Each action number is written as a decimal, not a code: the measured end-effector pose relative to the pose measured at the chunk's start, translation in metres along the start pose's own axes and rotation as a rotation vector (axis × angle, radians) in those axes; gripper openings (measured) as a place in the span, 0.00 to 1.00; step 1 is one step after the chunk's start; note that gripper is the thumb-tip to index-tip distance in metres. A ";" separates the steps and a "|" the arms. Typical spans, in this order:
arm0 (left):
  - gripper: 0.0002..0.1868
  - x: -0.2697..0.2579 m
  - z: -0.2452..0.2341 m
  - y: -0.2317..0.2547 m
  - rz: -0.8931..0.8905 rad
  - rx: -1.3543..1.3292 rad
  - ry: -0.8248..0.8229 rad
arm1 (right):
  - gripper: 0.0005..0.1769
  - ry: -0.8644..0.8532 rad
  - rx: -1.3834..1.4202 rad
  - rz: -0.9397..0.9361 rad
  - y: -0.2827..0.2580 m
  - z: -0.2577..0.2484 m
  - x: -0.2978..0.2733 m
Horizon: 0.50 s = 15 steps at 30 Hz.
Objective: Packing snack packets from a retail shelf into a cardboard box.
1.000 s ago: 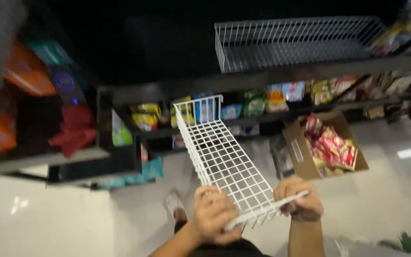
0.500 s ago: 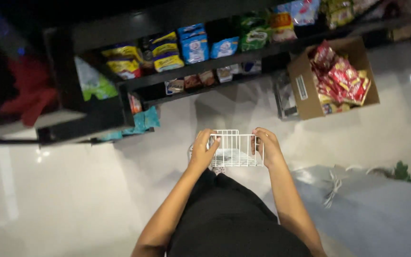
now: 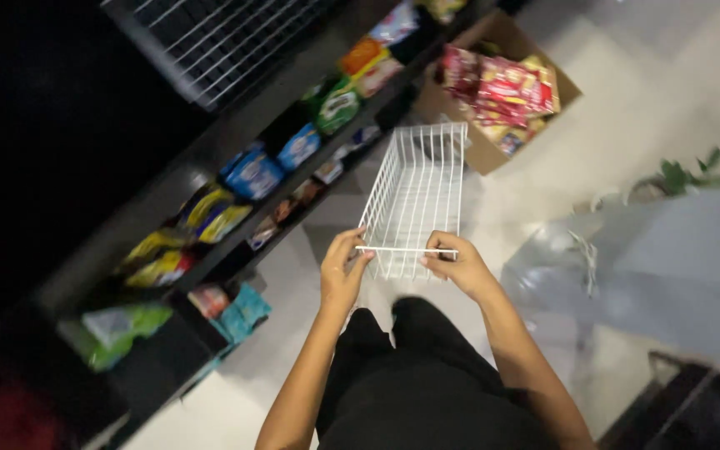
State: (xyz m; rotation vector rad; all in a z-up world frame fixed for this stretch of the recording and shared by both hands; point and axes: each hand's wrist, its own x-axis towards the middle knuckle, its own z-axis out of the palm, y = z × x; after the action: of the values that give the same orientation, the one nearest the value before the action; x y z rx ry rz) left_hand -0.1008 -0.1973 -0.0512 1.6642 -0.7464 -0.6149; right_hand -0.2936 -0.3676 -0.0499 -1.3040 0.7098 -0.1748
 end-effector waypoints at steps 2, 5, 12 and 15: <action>0.12 0.019 0.022 0.017 0.080 0.013 -0.010 | 0.11 0.080 -0.077 -0.047 -0.004 -0.017 -0.003; 0.18 0.060 0.065 -0.004 0.223 0.100 -0.018 | 0.09 0.227 -0.278 -0.243 0.002 -0.048 0.001; 0.14 0.171 0.195 -0.065 0.092 0.145 -0.342 | 0.05 0.581 -0.456 -0.616 -0.013 -0.141 0.031; 0.18 0.224 0.256 -0.062 0.193 0.191 -0.306 | 0.07 0.636 -0.315 -0.507 -0.004 -0.213 0.063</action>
State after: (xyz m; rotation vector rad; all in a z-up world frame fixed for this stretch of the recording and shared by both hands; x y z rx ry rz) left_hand -0.1318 -0.5220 -0.1669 1.6636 -1.2042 -0.6855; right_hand -0.3644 -0.5741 -0.0890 -1.7366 0.9494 -0.9509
